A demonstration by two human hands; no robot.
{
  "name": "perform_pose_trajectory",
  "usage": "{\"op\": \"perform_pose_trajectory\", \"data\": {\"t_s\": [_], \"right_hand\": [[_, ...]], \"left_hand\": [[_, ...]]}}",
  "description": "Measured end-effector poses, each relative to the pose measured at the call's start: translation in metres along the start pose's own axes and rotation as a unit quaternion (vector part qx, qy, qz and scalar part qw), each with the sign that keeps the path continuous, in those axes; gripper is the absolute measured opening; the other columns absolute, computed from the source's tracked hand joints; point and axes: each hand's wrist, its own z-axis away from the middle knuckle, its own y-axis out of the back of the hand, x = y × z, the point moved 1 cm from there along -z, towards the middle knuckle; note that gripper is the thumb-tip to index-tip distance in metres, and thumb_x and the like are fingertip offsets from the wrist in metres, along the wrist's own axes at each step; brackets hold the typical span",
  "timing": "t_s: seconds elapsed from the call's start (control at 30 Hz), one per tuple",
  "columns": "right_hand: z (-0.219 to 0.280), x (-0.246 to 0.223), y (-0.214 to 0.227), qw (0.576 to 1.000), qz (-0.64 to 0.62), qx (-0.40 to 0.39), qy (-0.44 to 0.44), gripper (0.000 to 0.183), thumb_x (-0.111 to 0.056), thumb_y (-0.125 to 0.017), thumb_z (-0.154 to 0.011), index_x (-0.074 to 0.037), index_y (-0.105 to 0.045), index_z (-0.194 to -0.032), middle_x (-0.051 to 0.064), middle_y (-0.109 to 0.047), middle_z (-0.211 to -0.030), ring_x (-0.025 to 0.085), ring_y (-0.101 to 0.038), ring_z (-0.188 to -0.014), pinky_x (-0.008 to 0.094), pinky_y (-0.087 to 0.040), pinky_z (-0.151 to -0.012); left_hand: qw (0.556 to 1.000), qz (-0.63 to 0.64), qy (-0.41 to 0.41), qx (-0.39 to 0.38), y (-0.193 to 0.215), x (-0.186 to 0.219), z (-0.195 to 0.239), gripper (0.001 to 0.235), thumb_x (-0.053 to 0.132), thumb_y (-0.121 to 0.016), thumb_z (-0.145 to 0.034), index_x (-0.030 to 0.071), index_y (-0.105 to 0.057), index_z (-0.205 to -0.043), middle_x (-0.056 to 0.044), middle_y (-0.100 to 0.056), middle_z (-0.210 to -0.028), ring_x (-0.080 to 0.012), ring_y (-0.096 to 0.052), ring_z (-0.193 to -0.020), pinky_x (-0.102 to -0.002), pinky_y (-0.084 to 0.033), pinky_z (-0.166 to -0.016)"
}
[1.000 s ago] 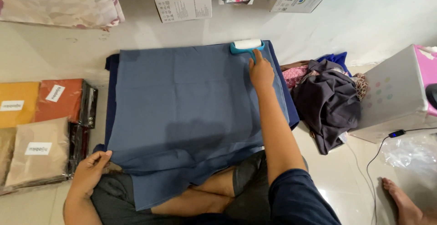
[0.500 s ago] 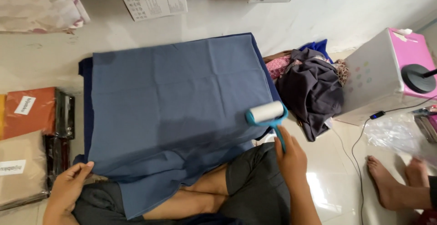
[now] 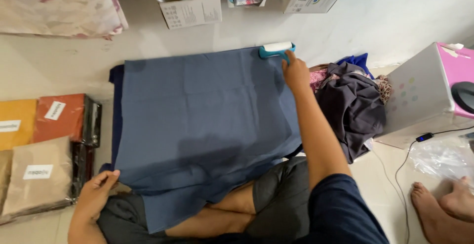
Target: The person sits on the floor and uses a lint roller to clean a blue piece of fabric. They repeatedly roll the tool over the fabric, then fold and unfold it to clean different sections.
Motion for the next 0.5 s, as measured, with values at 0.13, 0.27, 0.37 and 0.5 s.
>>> {"op": "perform_pose_trajectory", "data": {"t_s": [0.13, 0.27, 0.37, 0.5], "right_hand": [[0.035, -0.041, 0.077, 0.991, -0.067, 0.036, 0.107, 0.036, -0.026, -0.051, -0.110, -0.010, -0.055, -0.143, 0.019, -0.071, -0.111, 0.040, -0.068, -0.089, 0.049, -0.049, -0.060], [0.060, -0.052, 0.126, 0.954, -0.080, 0.167, 0.236, 0.034, -0.019, -0.052, -0.114, -0.009, -0.055, -0.146, 0.014, -0.067, -0.104, 0.032, -0.066, -0.081, 0.043, -0.046, -0.065], [0.030, -0.051, 0.160, 0.939, -0.113, 0.255, 0.202, 0.034, -0.018, -0.051, -0.113, 0.001, -0.059, -0.140, 0.021, -0.068, -0.133, 0.040, -0.068, -0.118, 0.049, -0.053, -0.097], [-0.024, -0.042, 0.185, 0.940, -0.093, 0.268, 0.190, 0.027, -0.018, -0.050, -0.117, -0.007, -0.056, -0.140, 0.007, -0.065, -0.081, 0.019, -0.054, -0.059, 0.036, -0.039, -0.053]], "left_hand": [[0.999, 0.003, 0.037, -0.015, 0.004, 0.024, 0.009, 0.044, 0.040, -0.066, -0.104, 0.004, -0.066, -0.079, -0.010, -0.053, -0.076, -0.0200, -0.052, -0.077, -0.029, -0.033, -0.078], [0.993, 0.017, 0.105, -0.050, 0.005, 0.022, -0.001, 0.055, 0.045, -0.063, -0.106, 0.003, -0.048, -0.074, -0.011, -0.028, -0.069, -0.0246, -0.037, -0.063, -0.032, -0.020, -0.073], [0.994, 0.036, 0.090, -0.050, 0.005, 0.012, -0.013, 0.052, 0.040, -0.068, -0.104, 0.001, -0.054, -0.074, -0.010, -0.034, -0.072, -0.0220, -0.037, -0.070, -0.028, -0.022, -0.077], [0.992, 0.019, 0.118, -0.039, 0.004, 0.028, -0.004, 0.051, 0.042, -0.068, -0.104, -0.003, -0.067, -0.081, -0.017, -0.052, -0.076, -0.0265, -0.050, -0.075, -0.032, -0.028, -0.080]]}}
